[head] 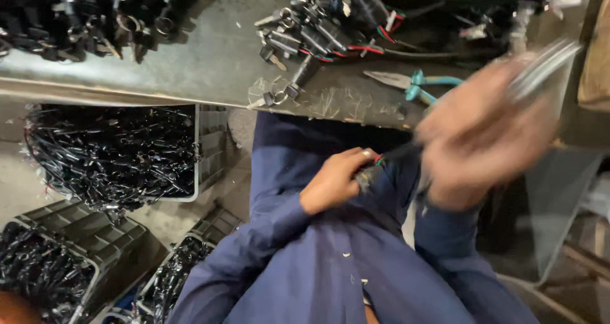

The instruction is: The person strips the outer insulation from multiple black wires using pliers, then separates and strips the inner colored wires. The person handles each wire individually, placing finished wires on the table.

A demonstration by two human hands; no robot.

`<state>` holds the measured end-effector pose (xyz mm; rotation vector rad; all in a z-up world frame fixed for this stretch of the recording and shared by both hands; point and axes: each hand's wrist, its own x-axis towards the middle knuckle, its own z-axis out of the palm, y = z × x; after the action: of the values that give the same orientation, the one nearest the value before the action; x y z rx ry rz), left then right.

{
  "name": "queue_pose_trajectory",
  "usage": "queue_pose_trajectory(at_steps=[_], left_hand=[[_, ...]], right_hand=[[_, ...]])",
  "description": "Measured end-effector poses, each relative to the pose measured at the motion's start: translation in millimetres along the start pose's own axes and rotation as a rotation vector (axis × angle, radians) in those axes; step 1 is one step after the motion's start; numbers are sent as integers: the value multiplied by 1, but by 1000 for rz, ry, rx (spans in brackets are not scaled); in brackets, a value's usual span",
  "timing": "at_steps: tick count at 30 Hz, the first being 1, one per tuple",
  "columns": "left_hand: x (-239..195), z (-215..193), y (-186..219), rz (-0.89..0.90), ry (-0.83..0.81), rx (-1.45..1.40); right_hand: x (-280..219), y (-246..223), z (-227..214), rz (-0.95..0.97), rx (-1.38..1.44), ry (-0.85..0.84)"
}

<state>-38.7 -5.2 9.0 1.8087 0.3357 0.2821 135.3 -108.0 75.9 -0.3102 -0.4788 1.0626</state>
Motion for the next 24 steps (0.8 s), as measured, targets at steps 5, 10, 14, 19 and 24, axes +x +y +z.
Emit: queue_pose_trajectory(at_steps=[5,10,14,19,24], left_hand=[[0,-1,-2,309,24,20],[10,-7,27,467,-25,116],[6,-4,20,173,-188,101],[-23,15,-8,70,-148,34],[-16,8,-19,60,-63,-217]], right_hand=[[-4,-11,20,-101,-307,139],[-25,-33,-3,-273,-564,194],[-11,-56,-13,-475,-339,302],[2,-20,9,-228,391,319],[-20,20,-9,29,-701,40]])
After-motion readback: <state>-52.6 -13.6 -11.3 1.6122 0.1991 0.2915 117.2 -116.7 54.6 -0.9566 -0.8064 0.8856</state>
